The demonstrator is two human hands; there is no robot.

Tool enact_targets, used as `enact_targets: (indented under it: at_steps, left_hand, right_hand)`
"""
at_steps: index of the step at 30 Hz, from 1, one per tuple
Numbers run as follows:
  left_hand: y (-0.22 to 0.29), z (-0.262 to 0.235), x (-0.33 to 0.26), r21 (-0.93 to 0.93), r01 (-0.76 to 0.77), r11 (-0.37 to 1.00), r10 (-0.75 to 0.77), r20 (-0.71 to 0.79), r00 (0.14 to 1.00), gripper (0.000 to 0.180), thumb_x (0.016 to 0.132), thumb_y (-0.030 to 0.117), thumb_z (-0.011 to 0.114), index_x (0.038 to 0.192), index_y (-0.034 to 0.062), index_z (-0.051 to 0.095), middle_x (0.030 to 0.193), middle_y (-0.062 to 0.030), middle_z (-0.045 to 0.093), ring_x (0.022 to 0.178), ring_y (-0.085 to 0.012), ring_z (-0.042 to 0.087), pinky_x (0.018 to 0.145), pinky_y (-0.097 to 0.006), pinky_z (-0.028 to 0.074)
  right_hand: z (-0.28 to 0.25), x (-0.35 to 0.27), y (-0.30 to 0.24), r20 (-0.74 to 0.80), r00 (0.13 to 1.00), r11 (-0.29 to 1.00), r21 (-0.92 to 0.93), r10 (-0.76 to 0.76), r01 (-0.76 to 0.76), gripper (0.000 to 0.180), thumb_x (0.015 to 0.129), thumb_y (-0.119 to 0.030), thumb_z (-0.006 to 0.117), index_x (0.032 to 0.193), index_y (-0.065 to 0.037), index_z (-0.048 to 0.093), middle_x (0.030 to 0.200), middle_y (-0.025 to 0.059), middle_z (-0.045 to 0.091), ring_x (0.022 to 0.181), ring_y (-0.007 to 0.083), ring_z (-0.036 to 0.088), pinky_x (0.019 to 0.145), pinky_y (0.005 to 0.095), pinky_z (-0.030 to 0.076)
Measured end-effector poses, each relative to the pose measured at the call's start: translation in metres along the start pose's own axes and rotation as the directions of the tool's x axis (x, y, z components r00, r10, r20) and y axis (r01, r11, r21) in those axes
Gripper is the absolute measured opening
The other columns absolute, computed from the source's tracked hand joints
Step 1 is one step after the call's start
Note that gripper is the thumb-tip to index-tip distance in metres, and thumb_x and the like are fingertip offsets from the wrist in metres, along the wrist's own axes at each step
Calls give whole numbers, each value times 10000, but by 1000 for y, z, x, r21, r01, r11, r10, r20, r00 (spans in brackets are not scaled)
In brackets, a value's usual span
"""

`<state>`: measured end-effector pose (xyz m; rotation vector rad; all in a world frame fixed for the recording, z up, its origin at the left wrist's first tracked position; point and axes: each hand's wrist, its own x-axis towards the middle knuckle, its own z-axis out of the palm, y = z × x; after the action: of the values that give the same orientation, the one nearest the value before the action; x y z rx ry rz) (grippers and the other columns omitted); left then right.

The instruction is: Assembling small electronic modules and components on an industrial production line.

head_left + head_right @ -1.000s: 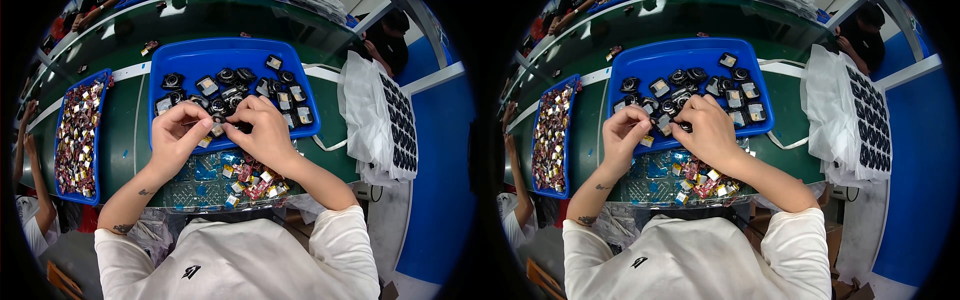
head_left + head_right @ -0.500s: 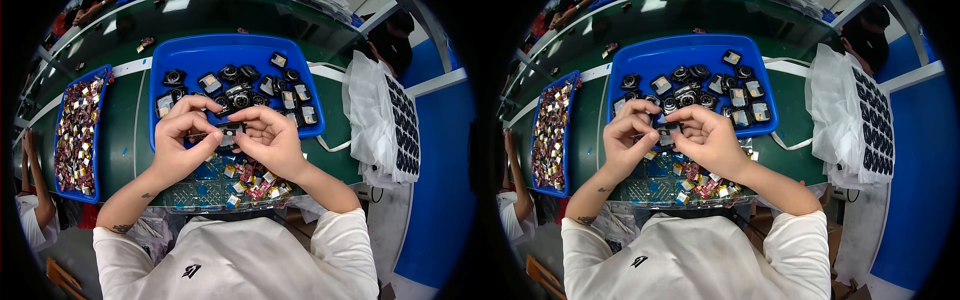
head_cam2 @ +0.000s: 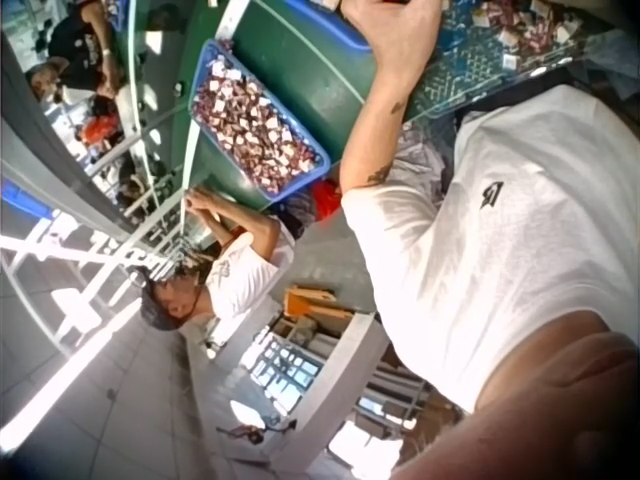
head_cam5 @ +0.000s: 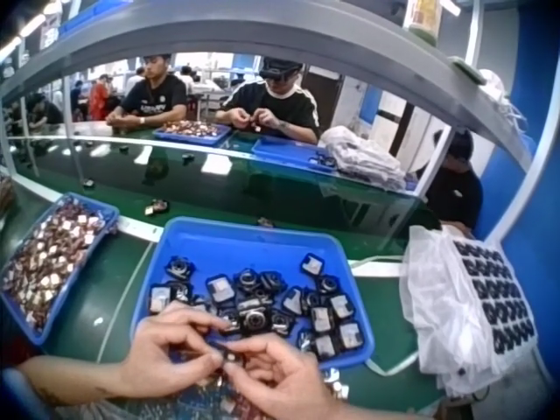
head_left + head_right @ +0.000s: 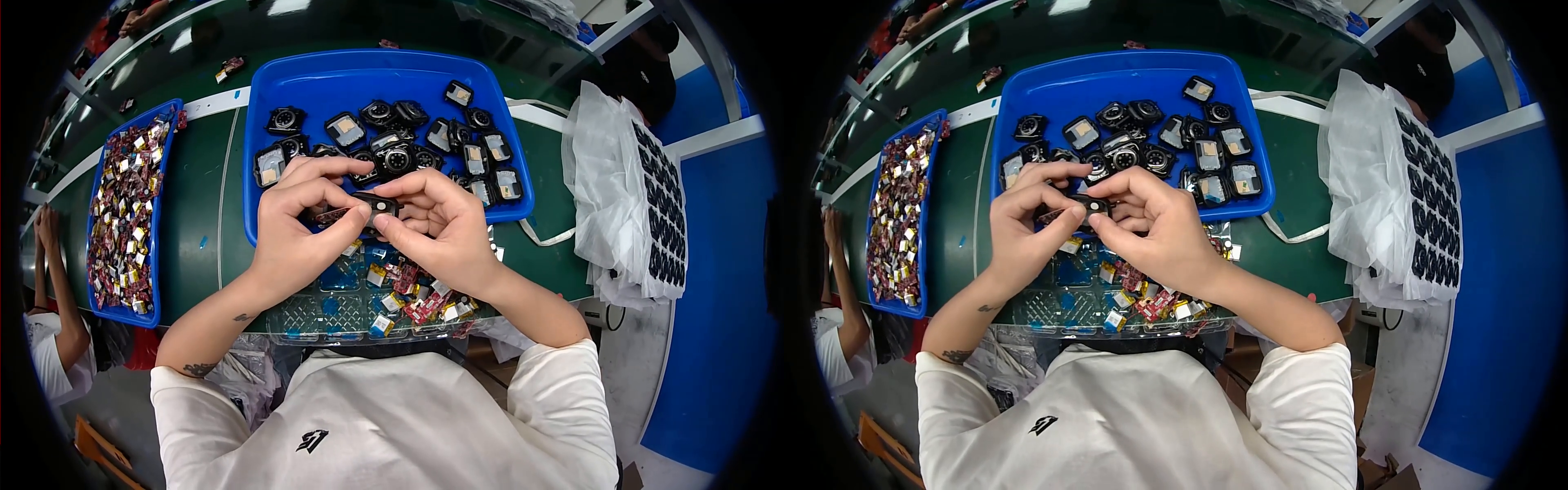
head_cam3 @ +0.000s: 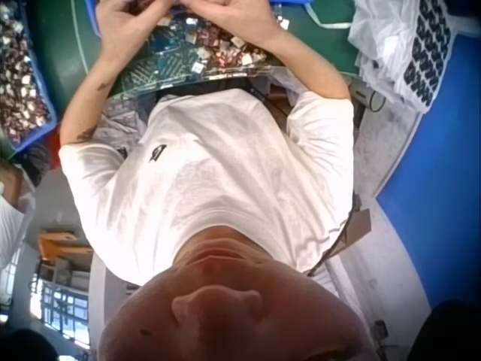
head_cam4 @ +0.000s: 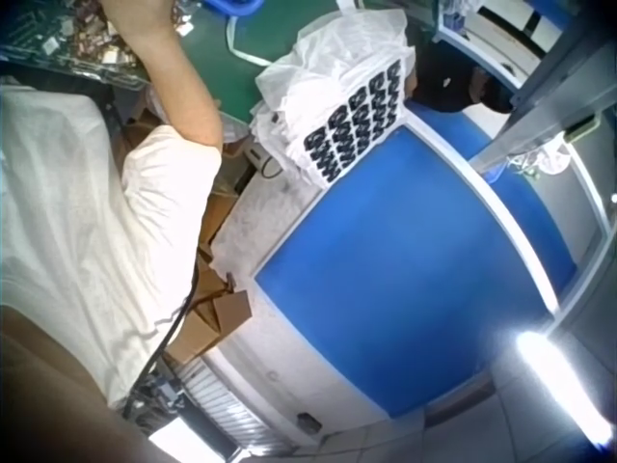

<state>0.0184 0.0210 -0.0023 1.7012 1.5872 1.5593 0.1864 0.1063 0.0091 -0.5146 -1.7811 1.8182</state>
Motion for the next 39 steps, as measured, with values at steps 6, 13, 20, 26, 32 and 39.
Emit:
enact_targets:
  at_steps: [6,13,20,26,32,39]
  left_hand:
    - [-1,0,-2,-11,25,1000,-25,-9,1000,58,705,60,711,736,33,671,1023,-97,678,901,-195,571,784,-314,426]
    - [7,4,0,162,-187,969,195,-31,980,136,687,35,741,818,45,706,1004,-86,688,856,-207,581,749,-301,450]
    - [7,4,-1,191,-264,945,284,-86,955,177,656,18,759,823,37,704,940,-95,682,757,-202,587,673,-282,455]
    - [9,4,-4,215,-209,954,225,-55,973,168,642,23,771,791,37,695,786,-65,644,709,-175,576,611,-270,430]
    - [9,4,-6,-20,-98,995,99,77,992,129,691,31,757,807,32,701,719,-49,643,669,-150,581,591,-250,444]
    - [6,3,-6,-225,190,956,-163,134,977,103,778,61,724,851,-5,694,736,-45,660,645,-64,565,593,-197,449]
  right_hand:
    - [1,1,5,-12,999,999,1,-39,39,177,866,-16,609,1027,37,558,922,82,639,811,79,633,706,208,526]
    - [1,-1,4,-109,991,996,10,-82,84,105,872,-12,601,965,24,570,922,102,646,831,106,645,716,225,552]
    - [-8,-1,6,-146,975,982,64,-167,178,125,844,22,618,959,21,567,951,105,647,834,101,640,720,222,549]
    - [-9,-1,6,-156,981,988,89,-112,127,155,809,46,642,921,9,543,972,108,646,867,109,631,708,223,538]
    - [-7,-2,9,-159,947,958,-108,-279,264,161,779,50,644,847,-12,511,981,127,655,830,107,632,690,221,525]
    - [-8,1,17,-134,923,921,-210,-361,329,148,771,49,646,819,-9,519,969,135,672,770,107,644,640,222,528]
